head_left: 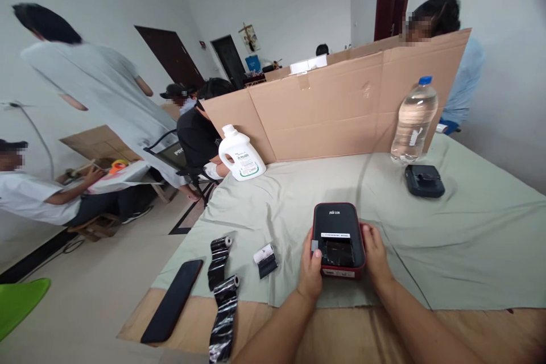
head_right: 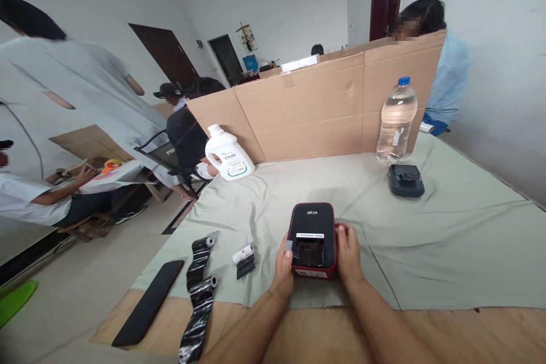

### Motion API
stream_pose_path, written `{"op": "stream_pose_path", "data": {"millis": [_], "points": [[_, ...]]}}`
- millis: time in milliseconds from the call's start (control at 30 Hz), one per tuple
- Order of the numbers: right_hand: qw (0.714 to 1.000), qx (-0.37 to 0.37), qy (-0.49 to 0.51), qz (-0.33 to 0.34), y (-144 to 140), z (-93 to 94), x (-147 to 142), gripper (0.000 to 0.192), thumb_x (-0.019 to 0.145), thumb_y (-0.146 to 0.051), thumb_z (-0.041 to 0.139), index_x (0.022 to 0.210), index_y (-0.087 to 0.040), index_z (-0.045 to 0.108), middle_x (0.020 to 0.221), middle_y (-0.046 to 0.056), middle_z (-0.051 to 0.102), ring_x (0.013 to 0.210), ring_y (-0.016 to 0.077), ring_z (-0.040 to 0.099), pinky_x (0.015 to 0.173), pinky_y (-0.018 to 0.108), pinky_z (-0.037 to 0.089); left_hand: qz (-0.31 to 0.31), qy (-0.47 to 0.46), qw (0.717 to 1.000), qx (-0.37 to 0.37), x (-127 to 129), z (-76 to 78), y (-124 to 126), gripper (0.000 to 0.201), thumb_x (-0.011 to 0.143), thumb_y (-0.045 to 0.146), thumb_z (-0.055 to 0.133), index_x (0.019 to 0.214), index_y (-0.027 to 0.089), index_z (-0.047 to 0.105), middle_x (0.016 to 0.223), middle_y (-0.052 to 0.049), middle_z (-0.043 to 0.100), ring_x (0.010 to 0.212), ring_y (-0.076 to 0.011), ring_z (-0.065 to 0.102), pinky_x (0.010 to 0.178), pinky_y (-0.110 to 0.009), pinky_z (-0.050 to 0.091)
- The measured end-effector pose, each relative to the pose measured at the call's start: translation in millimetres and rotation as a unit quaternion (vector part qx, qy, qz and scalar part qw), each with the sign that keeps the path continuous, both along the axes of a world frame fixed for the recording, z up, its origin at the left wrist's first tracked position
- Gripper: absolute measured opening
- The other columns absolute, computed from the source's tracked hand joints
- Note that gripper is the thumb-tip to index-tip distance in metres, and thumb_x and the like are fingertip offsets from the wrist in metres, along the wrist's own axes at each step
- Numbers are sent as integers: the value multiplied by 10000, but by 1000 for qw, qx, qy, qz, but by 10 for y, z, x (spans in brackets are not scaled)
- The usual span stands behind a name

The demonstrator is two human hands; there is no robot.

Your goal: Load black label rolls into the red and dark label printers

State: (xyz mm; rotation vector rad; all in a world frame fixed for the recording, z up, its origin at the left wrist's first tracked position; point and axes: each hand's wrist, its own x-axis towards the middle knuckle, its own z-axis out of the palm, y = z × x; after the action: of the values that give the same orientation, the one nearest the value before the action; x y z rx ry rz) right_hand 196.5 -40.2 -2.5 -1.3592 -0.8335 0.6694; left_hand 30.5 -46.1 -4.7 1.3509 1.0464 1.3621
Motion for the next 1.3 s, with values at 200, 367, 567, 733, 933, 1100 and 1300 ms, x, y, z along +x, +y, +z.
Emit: {"op": "stream_pose_path", "data": {"millis": [200,367,567,733,933,1100,1300], "points": [[998,17,59,27,4,-20,37,440,826,-566,490,998,-189,639,1055,96,677,1017,246,602,948,406,444,-89,-35,995,-35,-55,97,-39,853,733,567,646,1444,200,351,1498,-102,365,1415,-323,230,1164,-432,194],[996,45,1,77,-30,-13,43,483,898,-548,404,1116,-190,644,1172,111,659,1113,245,583,1013,425,423,-117,-116,982,-96,-117,272,9,781,755,484,662,1435,251,356,1461,-77,429,1358,-306,362,1113,-439,303],[987,17,-87,134,49,-237,-49,478,905,-543,406,1123,-197,654,1170,118,670,1091,252,618,972,457,476,41,-239,945,-222,-508,508,825,461,797,500,567,1110,166,622,1043,-89,710,924,-267,672,800,-394,528],[974,-25,-170,145,74,-273,-78,429,907,-522,406,1046,-211,667,1063,102,702,1020,253,643,901,445,514,174,-157,952,-196,-1056,764,1749,373,868,401,481,1119,157,612,866,-58,717,765,-218,673,745,-385,534],[959,-18,-234,161,37,-131,-87,417,903,-504,391,999,-207,668,990,93,710,949,246,655,849,424,528,257,-84,939,-214,-1431,811,2187,434,888,433,438,1146,118,589,864,-89,696,783,-243,663,745,-425,525],[952,-28,-254,168,26,-101,-92,417,894,-495,393,993,-193,663,979,102,705,941,251,646,832,427,522,345,4,921,-179,-1600,824,2166,396,926,411,389,995,100,623,936,-123,675,995,-275,613,838,-378,481],[949,-20,-261,174,41,-118,-107,349,883,-452,428,958,-202,660,954,87,702,927,241,636,804,396,513,379,80,917,-95,-1363,957,1855,313,950,286,318,1041,142,580,1055,-152,618,1114,-274,529,902,-388,421]]}}
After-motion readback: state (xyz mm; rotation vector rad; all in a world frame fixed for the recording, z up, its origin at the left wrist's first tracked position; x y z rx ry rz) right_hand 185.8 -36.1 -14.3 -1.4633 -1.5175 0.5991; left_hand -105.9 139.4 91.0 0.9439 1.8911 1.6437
